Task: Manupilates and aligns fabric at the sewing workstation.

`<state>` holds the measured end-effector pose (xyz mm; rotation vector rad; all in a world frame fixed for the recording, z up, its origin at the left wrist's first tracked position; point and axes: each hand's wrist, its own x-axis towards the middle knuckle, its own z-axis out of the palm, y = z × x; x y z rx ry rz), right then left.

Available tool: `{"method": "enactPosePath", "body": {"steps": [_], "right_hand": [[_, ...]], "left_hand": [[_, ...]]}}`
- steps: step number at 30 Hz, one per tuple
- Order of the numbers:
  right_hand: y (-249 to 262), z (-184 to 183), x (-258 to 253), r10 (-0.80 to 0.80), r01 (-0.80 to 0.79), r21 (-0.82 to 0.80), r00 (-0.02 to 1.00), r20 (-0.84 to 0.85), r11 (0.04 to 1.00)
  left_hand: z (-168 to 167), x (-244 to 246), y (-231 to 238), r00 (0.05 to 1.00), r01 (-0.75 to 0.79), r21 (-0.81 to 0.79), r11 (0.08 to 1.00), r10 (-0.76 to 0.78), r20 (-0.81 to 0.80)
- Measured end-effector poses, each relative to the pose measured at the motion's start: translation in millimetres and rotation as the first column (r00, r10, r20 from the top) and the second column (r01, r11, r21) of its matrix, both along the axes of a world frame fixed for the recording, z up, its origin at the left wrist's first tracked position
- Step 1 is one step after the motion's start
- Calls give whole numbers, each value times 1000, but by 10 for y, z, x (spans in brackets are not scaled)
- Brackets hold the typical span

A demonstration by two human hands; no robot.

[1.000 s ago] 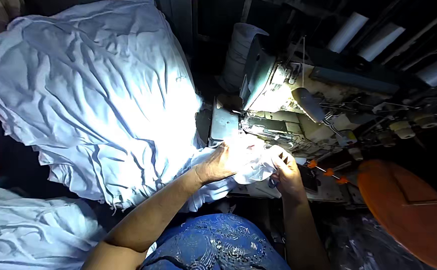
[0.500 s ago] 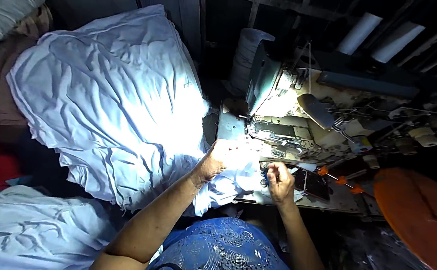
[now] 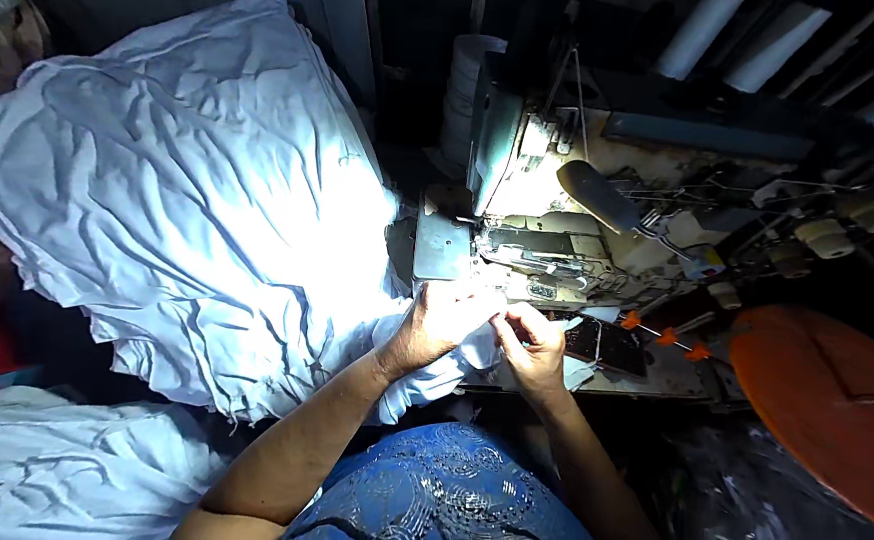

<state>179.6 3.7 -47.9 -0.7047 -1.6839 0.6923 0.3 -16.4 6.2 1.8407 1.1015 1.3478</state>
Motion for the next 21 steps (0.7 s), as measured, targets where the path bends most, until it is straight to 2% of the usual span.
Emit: {"method": "enactPosePath", "body": {"steps": [2, 4, 6, 8, 9, 10, 13, 15, 17, 19, 21], "right_hand": [[-34, 90, 79, 194, -221, -237, 972, -131, 946], [-68, 233, 214, 348, -463, -445, 882, -319, 767], [-75, 321, 351, 408, -619, -485, 779, -475, 617], [-42, 339, 471, 473, -748, -415, 655, -589, 518], [-30, 346, 499, 482, -783, -372, 607, -632, 498], [-33, 362, 505, 462, -782, -342, 595, -657, 522], [-76, 432, 480, 340, -642, -281, 667, -663, 713], [-75, 482, 539, 377, -610, -180, 667, -643, 772], [-92, 552, 628, 467, -620, -83, 666, -582, 780], [-122, 601, 683, 472, -557, -58, 750, -463, 828], [-124, 585, 654, 353, -417, -96, 853, -384, 904]], "left_hand": [[-46, -34, 5, 998, -29, 67, 997, 32, -48], [-80, -61, 14, 995, -63, 113, 992, 72, -74], [-96, -76, 9, 995, -59, 126, 990, 69, -76], [-90, -73, 1, 996, -55, 116, 992, 63, -67], [-88, -69, 2, 997, -47, 108, 993, 54, -59], [-88, -62, 4, 998, -36, 100, 994, 42, -53], [-124, -40, 14, 997, -20, 87, 996, 26, -72], [-132, -20, 12, 997, -24, 94, 995, 30, -71], [-136, -21, -3, 997, -7, 76, 997, 13, -70], [-137, -16, 6, 999, 26, 36, 999, -25, -46], [-107, 2, 29, 997, 82, -27, 996, -82, -5]]}}
